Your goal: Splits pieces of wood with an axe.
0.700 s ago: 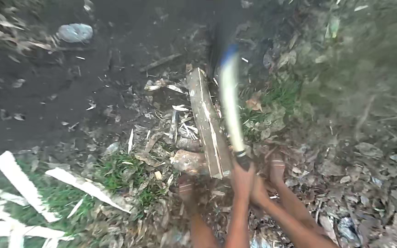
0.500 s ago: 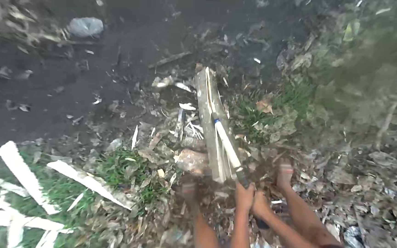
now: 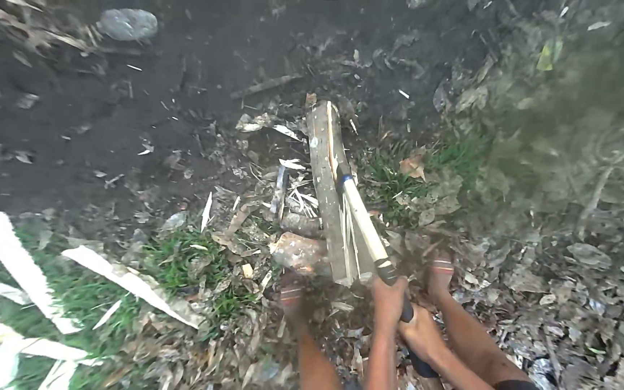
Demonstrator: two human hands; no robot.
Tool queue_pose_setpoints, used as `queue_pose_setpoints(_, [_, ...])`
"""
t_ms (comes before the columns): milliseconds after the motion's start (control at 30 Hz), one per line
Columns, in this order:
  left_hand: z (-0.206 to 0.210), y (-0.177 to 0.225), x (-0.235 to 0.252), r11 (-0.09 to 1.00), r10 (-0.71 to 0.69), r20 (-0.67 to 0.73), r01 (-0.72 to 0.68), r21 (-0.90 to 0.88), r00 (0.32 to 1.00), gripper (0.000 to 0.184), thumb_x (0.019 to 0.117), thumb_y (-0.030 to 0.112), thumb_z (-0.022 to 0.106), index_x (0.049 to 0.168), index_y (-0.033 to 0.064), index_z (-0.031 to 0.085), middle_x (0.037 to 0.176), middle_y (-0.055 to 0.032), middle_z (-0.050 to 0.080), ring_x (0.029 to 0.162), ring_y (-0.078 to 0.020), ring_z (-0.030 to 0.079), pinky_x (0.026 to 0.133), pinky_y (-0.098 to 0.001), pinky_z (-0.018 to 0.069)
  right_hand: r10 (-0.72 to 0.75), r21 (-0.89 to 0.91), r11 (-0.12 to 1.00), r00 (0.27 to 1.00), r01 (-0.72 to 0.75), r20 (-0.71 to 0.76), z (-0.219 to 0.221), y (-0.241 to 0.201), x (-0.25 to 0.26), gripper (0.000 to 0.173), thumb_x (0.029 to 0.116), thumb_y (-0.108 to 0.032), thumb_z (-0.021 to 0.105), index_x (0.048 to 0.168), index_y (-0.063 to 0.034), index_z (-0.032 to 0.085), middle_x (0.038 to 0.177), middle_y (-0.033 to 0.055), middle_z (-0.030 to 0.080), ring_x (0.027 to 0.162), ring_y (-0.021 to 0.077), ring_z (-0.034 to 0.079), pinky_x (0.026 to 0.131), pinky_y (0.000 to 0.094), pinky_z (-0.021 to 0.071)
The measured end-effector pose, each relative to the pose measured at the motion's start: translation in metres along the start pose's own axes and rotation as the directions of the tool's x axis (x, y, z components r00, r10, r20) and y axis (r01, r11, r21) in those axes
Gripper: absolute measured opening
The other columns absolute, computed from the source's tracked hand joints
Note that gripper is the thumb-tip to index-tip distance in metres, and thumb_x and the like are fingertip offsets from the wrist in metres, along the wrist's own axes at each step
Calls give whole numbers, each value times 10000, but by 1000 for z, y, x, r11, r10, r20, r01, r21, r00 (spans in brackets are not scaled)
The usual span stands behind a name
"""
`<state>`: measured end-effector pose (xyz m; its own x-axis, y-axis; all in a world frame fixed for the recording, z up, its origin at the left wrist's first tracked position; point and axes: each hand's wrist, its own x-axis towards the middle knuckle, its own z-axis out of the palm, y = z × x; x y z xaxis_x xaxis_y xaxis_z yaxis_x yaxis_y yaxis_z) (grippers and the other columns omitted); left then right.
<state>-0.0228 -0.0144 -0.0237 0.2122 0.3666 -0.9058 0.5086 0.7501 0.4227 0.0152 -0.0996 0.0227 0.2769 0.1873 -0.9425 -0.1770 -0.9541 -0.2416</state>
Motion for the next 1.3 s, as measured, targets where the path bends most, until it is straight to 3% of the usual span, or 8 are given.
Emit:
queue_pose_setpoints(233, [11,108,-36,896,331,139,-357,263,933,571,863,283,756,1323,-6,578,1000,-132,703,889,-208,693,845,-439,581,-408,38,886,816,462,-408,-20,-47,-16,482,708,-313,732,1068,5,689,837,30,713,776,70,686,744,340,590])
queue_pose_setpoints(367, [11,187,-48,730,548,167,-566,383,820,539,857,315,779,1287,40,604,931,-117,702,854,-236,697,794,-480,583,-584,0,719,604,695,-542,-43,-112,-10,437,737,-242,750,1038,60,655,849,-1,709,809,-47,663,768,181,564])
queue_pose_setpoints(500, [4,206,-43,629,655,152,-646,433,740,618,866,369,782,1362,74,562,952,-116,698,861,-245,698,773,-492,589,-620,-13,652,524,758,-584,-42,-136,3,371,748,-217,752,989,48,655,837,5,702,804,-38,661,773,176,556])
queue_pose_setpoints(633, [-13,143,-14,768,475,136,-485,419,869,663,884,390,747,1407,43,531,1020,-131,707,924,-238,698,867,-475,578,-476,187,789,775,585,-415,-9,-97,9,389,745,-165,768,1078,10,670,862,9,719,804,35,690,781,271,595])
queue_pose_setpoints(767, [-37,15,33,957,117,-4,-112,267,993,454,942,300,719,1265,0,608,951,-138,706,810,-229,703,783,-447,601,-68,93,993,996,73,-50,37,-37,27,262,814,-140,745,1028,-6,676,849,123,695,767,245,692,743,490,579])
queue_pose_setpoints(900, [-35,-35,44,946,-35,-89,62,319,995,410,976,344,681,1190,-3,640,933,-158,694,844,-270,688,816,-488,568,82,-87,993,995,-77,62,51,-3,43,296,835,-204,736,1060,-20,678,932,162,704,876,313,698,813,555,558])
queue_pose_setpoints(1067, [-43,-34,41,922,155,-95,-110,371,983,457,1063,334,559,1351,-22,576,1136,-208,698,1025,-305,693,933,-510,557,89,52,994,991,-94,98,24,16,53,287,875,-227,746,1029,-5,652,810,123,669,681,239,667,685,462,578])
queue_pose_setpoints(1300, [-68,-16,111,661,309,-436,139,738,846,635,1042,400,554,1526,6,435,1517,-263,476,1359,-432,513,1086,-604,425,120,66,989,982,-131,145,-5,-9,35,300,876,-224,749,1086,-41,638,825,97,650,696,214,652,675,428,561])
